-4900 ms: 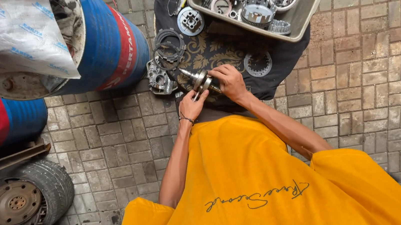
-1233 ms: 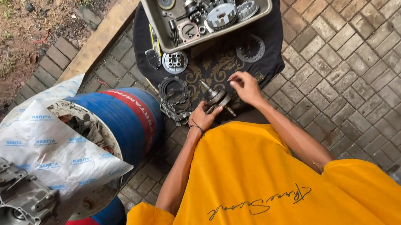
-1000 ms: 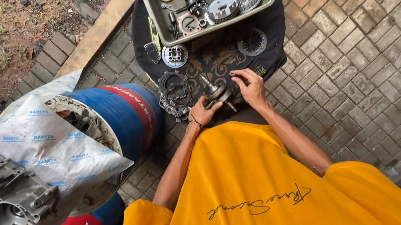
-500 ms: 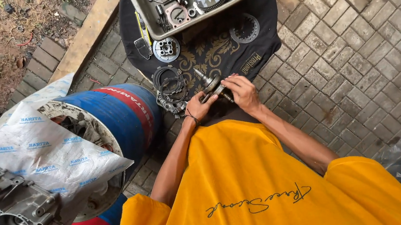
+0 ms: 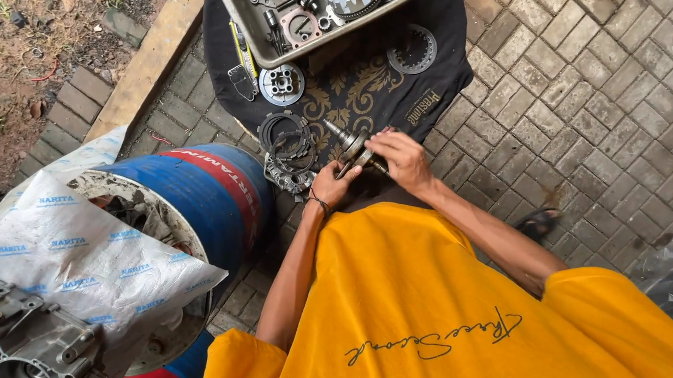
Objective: Inspecting a motorcycle crankshaft by rotating the connecting rod and wiping it clean with a cloth
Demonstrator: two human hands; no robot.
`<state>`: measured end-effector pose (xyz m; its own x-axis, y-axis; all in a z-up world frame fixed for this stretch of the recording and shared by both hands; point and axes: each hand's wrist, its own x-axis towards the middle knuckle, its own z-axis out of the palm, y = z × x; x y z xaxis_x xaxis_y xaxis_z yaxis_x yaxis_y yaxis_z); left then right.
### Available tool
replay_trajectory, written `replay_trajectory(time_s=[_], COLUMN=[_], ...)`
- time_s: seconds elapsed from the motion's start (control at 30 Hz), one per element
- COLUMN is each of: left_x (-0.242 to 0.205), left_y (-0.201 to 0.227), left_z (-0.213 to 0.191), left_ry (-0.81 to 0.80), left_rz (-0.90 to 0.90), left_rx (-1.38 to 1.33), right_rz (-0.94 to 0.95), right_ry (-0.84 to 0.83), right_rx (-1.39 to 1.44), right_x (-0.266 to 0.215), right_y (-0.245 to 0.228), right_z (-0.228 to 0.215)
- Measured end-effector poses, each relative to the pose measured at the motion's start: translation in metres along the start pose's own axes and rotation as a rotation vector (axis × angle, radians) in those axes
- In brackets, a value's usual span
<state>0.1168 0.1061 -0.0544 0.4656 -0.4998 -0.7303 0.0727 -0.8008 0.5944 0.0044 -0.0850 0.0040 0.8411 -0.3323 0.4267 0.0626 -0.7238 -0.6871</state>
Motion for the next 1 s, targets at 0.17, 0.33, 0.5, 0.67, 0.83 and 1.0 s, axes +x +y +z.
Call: replay_trajectory(time_s=[0.17,0.33,0.5,0.67,0.83,1.0], left_x=[0.003,-0.007,-0.016,-0.03,-0.038,-0.05], left_y=[0.0,0.016,0.038,0.076,0.095,0.145], left_z=[-0.002,-0.007,-0.013,-0.025,-0.026,-0.033], left_ry=[-0.05,-0.042,-0.081,0.013,0.115,0.244], left_rz=[-0.026,-0.043,-0.125,-0.133,-0.13,-0.082], left_rx=[-0.02,-0.034,0.006,0.089,0.132,0.029], right_rz=[0.009,-0.009,0.585,1.299,1.326,1.2], right_ry=[-0.021,-0.061,-0.247,-0.635,-0.678,-0.587], right_rx=[-0.004,-0.084,0.095,0.695,0.921,0.888], right_x=[0.0,-0.013,-0.026,-0.004,-0.001,0.035], right_y=[-0.003,0.007,0.03,0.04,0.041,0.039], right_z=[-0.002,0.002,-0.009,-0.005,-0.013,-0.033])
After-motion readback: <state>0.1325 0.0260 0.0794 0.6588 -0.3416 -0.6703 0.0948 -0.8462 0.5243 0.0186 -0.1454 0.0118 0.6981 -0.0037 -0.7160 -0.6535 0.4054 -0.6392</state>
